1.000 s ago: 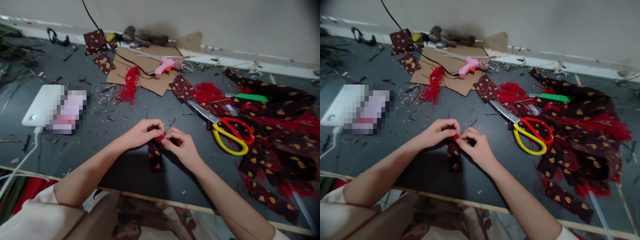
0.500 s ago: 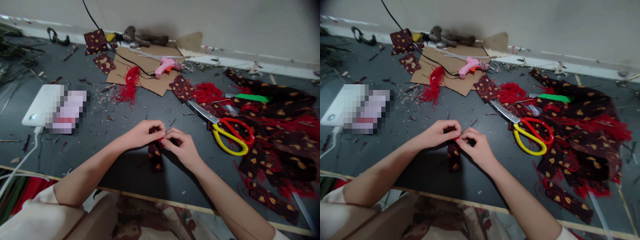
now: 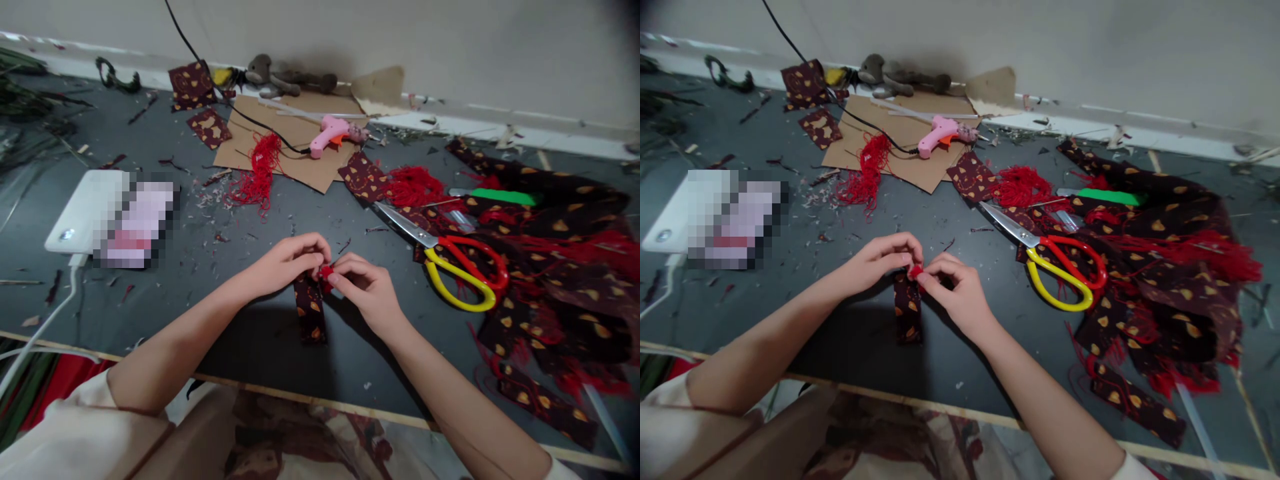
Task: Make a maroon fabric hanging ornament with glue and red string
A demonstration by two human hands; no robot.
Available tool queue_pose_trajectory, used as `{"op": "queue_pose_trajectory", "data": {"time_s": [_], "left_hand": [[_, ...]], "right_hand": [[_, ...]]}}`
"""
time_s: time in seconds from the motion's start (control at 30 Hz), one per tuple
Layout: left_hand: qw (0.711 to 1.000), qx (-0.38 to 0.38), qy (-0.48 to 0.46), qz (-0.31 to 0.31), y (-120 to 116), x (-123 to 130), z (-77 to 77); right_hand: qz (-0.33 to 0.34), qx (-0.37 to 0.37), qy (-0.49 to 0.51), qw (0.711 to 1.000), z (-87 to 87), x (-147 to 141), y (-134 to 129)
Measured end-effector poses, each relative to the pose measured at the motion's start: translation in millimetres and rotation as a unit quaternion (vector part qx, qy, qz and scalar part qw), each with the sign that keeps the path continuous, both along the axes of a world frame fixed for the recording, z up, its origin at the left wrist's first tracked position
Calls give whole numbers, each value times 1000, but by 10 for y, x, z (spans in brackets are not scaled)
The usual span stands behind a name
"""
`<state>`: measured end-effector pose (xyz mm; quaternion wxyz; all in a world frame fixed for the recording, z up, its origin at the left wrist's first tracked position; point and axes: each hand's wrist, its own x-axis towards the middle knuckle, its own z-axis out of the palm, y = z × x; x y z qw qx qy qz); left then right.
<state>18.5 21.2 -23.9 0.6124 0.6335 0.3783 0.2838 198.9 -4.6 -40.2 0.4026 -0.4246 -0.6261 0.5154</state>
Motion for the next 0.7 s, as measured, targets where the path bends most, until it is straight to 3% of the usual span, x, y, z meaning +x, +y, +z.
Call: {"op": "queue_pose_trajectory", "data": {"time_s": [0.2, 0.7], "left_hand": [[1000, 11, -5, -27, -10, -11, 18], [1000, 15, 19, -10, -11, 11, 32]], "right_hand": [[-25, 5, 37, 999, 16, 16, 5], [-19, 3, 14, 1000, 3, 6, -1]]}}
